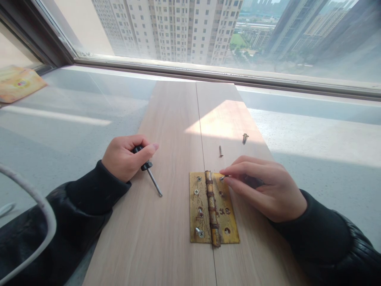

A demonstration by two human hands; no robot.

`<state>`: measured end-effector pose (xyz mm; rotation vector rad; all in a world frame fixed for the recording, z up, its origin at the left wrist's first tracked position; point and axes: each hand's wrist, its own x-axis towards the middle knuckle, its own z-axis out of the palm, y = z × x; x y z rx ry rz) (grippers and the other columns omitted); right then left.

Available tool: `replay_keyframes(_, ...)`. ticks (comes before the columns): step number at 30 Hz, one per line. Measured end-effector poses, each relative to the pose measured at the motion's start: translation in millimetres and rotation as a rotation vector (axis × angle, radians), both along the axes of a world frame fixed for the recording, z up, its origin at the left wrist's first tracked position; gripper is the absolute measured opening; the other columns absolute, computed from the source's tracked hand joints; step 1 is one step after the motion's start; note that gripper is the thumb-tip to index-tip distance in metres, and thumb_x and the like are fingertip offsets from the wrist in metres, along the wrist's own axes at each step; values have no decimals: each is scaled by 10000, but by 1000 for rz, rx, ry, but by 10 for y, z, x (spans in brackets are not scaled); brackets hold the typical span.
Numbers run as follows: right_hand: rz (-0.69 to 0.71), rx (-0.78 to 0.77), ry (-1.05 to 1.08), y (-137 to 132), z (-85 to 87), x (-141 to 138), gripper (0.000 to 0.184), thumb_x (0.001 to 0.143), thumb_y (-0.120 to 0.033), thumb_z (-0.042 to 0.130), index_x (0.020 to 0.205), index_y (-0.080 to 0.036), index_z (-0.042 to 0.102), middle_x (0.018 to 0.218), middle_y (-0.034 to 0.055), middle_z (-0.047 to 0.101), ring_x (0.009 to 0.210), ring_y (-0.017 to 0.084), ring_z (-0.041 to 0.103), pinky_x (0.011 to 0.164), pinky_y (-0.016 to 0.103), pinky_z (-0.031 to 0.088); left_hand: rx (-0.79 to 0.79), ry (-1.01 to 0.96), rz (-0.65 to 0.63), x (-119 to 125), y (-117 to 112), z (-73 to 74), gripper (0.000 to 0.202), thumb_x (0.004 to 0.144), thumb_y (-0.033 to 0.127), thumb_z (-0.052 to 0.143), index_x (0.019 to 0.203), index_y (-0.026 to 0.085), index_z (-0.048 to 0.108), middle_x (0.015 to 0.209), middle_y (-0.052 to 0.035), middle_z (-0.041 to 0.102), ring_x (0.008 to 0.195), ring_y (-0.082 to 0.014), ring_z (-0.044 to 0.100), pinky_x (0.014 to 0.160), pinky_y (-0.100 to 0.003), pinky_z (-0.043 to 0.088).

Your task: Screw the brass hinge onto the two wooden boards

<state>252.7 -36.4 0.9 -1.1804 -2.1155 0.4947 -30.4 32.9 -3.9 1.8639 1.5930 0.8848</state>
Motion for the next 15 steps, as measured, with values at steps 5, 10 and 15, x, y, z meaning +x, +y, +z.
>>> replay_keyframes(5,-26,-17,3,2,-11,9,134,864,-227,628,757,-159,671,653,25,647,545,87,564,482,216,455,2,-4,3,4,-1,4,342,767,393,592,497,192,530,441,42,515,436,-92,445,495,-241,368)
replay_keyframes(10,-46,-9,-4,-12,-37,0,219,857,-281,654,678,-160,622,585,-3,584,499,69,502,457,208,410,4,-4,6,11,-5,4,343,768,392,593,496,192,532,439,44,513,441,-90,438,495,-241,360)
replay_keyframes(15,14,-14,10,7,-23,5,99,852,-230,655,880,-151,707,627,-15,579,498,50,488,455,188,405,7,-6,2,8,-6,2,343,773,385,594,498,190,532,442,49,510,447,-85,434,504,-239,356)
